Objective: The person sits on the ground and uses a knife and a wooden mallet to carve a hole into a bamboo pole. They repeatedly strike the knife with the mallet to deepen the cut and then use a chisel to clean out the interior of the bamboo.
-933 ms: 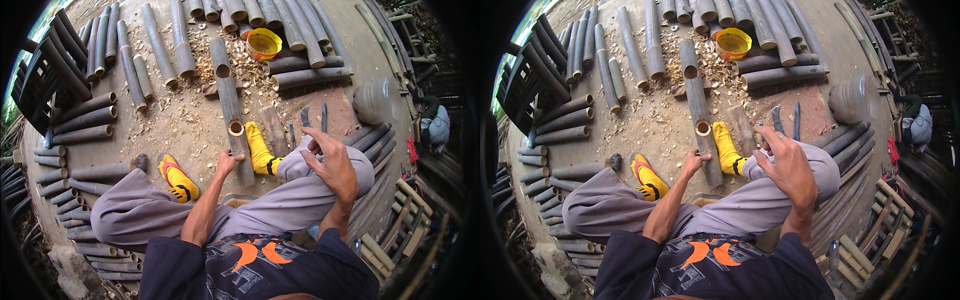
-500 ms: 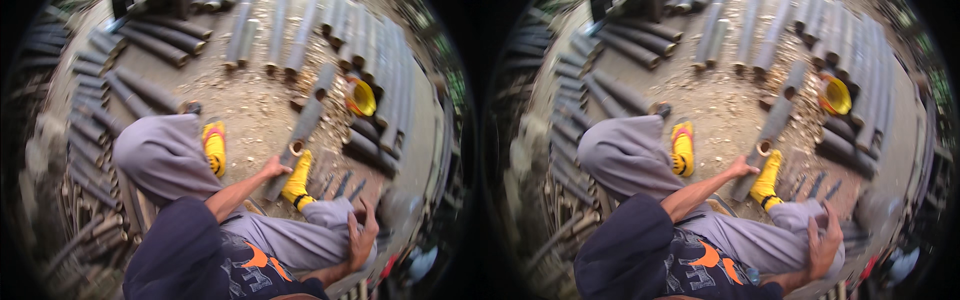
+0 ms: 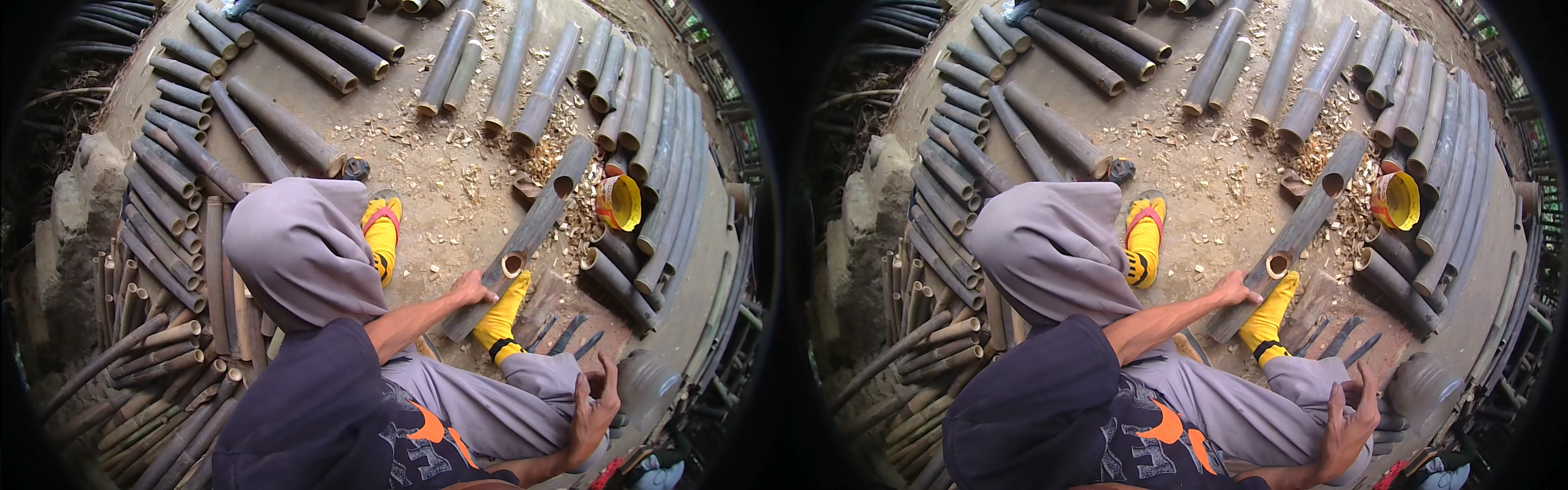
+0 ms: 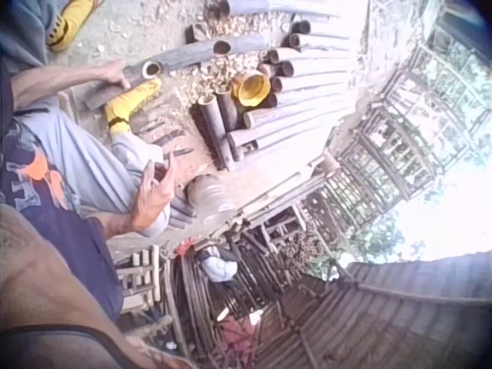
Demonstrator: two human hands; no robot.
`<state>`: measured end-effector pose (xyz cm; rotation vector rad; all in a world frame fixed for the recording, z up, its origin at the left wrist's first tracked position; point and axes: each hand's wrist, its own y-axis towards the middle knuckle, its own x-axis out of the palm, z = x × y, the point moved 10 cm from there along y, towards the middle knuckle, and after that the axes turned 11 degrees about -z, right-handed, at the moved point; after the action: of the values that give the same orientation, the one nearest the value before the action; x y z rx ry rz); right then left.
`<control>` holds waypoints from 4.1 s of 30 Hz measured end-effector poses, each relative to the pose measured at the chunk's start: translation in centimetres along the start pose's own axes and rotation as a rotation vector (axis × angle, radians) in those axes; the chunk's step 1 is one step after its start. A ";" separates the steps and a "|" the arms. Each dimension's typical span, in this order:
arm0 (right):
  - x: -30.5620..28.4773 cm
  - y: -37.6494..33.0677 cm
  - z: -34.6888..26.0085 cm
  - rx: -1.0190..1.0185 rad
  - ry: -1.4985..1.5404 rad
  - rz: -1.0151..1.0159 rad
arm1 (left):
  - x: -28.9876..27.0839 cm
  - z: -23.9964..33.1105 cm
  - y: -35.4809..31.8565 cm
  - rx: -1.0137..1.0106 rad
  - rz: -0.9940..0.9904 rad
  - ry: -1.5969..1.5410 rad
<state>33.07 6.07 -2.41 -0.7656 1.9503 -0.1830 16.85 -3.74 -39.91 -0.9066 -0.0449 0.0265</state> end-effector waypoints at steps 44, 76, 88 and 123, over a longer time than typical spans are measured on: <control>-3.9 -0.6 7.2 -0.192 0.893 -0.111 | -2.1 1.5 -0.8 -0.031 0.166 0.059; -5.3 -8.7 -2.4 -0.670 0.685 -0.130 | -3.6 1.0 3.9 0.115 0.180 0.016; -3.1 -1.6 -6.0 -0.515 0.875 -0.403 | -3.2 0.9 3.6 0.097 0.175 -0.001; 11.7 16.4 9.1 -0.084 0.359 -0.079 | -1.3 3.6 2.1 0.064 0.055 0.015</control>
<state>30.00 13.91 -22.88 -0.9149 2.2783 -0.3057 15.39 0.33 -39.36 -0.8438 -0.0050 0.0718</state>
